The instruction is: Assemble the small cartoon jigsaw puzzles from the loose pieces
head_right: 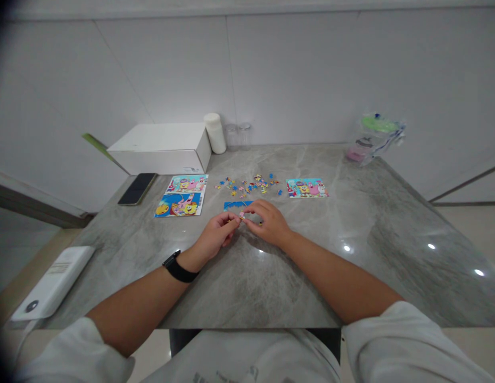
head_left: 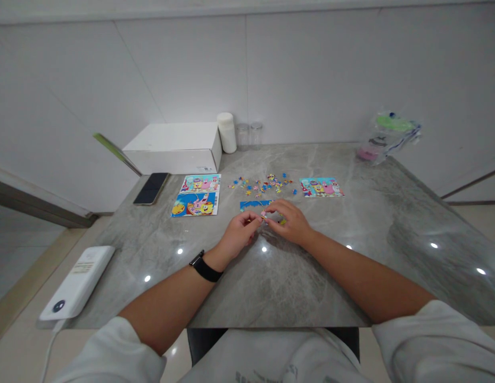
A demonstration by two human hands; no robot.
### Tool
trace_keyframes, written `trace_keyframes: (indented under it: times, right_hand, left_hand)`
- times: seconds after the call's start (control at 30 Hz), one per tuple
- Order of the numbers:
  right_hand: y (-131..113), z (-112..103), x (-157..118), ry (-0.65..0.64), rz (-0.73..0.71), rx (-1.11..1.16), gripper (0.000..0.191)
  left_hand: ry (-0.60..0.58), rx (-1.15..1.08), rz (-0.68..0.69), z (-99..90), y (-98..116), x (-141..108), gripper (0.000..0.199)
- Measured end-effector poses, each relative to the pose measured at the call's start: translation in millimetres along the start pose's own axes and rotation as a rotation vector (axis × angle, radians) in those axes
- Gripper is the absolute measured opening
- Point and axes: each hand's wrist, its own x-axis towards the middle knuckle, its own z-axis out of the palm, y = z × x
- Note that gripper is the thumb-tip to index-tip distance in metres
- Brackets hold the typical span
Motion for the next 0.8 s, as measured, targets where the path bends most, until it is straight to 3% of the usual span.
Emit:
trace_keyframes:
  times: [0.3,0.53,0.63,0.8]
  right_hand:
    - [7.0,-2.3,-2.8,0.001,-0.03,-0.019,0.032]
    - [3.0,-1.8,-3.2,-0.051,-0.089,-0.041,0.016]
    - [9.8,-7.4,-1.7,-0.01,-0.075,-0.041,0.015]
    - [29.3,-20.3,-0.4,0.05,0.02,-0.072,0.015]
  left_hand:
    - [0.05,0.077,0.019,-1.1,-0.3,1.5,0.039]
    - [0.05,0.222,0.125,-0.7,-3.5,2.4,0.04]
    - [0.062,0.399,0.249,-4.3,-0.3,2.1,0.03]
    - [0.063,0.885,0.637,-10.5,5.2,-2.8,0.016]
